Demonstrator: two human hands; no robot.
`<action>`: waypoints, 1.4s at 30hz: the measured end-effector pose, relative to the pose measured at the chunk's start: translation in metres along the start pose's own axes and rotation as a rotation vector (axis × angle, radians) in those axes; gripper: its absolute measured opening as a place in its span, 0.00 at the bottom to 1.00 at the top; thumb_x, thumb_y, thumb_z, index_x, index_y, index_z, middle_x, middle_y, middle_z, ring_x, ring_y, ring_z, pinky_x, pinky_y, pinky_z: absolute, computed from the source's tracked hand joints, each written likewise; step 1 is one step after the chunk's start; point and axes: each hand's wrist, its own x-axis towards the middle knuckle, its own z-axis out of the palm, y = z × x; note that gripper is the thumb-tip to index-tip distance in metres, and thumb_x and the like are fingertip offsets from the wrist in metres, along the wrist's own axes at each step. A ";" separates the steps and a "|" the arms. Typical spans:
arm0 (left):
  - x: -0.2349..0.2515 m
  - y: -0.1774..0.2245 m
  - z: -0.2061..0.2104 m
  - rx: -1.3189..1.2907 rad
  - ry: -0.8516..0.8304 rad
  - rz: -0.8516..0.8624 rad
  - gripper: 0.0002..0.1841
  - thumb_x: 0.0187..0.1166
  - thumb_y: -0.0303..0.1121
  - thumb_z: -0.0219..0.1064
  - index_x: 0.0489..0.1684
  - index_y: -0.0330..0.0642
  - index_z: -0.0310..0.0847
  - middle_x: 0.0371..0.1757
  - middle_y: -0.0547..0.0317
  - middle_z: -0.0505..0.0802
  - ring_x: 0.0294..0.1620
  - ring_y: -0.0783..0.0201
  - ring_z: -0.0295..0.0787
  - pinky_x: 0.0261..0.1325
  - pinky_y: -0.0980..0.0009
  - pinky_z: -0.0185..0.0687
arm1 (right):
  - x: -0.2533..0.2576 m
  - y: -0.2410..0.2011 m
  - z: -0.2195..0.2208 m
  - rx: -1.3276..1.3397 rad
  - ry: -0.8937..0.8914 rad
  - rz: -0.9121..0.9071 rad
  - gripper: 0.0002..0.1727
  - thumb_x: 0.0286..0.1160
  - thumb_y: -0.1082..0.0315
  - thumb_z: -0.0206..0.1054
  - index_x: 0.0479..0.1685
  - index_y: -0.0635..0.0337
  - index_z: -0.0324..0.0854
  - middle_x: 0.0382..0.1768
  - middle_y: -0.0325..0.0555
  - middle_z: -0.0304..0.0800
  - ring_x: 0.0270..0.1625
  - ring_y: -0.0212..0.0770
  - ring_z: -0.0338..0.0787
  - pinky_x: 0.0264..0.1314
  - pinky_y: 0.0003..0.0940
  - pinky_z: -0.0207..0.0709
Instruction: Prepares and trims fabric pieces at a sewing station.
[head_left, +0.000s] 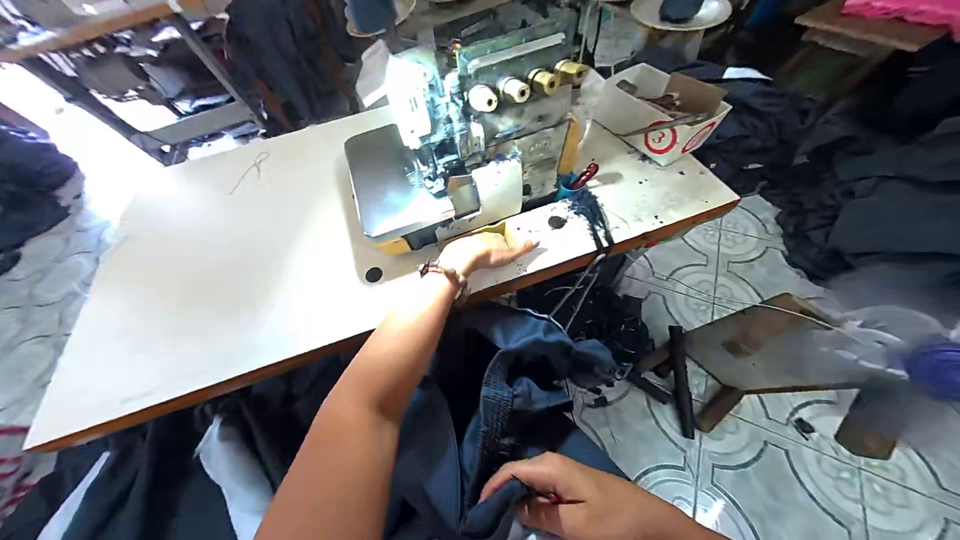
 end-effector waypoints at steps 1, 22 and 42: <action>0.013 -0.002 0.000 -0.109 -0.069 -0.007 0.47 0.87 0.70 0.37 0.73 0.32 0.80 0.76 0.34 0.83 0.81 0.39 0.75 0.81 0.32 0.62 | 0.001 0.001 -0.003 -0.024 0.059 0.003 0.16 0.83 0.77 0.53 0.61 0.74 0.81 0.45 0.51 0.90 0.45 0.23 0.85 0.53 0.19 0.77; -0.297 -0.062 0.085 -0.114 -0.050 0.800 0.20 0.67 0.48 0.71 0.41 0.38 0.85 0.29 0.56 0.89 0.32 0.65 0.89 0.36 0.62 0.85 | 0.073 -0.048 -0.008 -0.235 -0.182 -0.466 0.15 0.88 0.68 0.54 0.43 0.73 0.80 0.26 0.41 0.79 0.29 0.17 0.73 0.34 0.10 0.67; -0.191 -0.134 0.171 -0.670 0.542 0.310 0.11 0.88 0.33 0.58 0.36 0.35 0.75 0.23 0.59 0.77 0.21 0.69 0.71 0.27 0.71 0.70 | 0.078 0.005 -0.003 -0.968 0.566 -0.648 0.11 0.82 0.69 0.62 0.42 0.67 0.90 0.37 0.49 0.88 0.39 0.33 0.88 0.43 0.24 0.82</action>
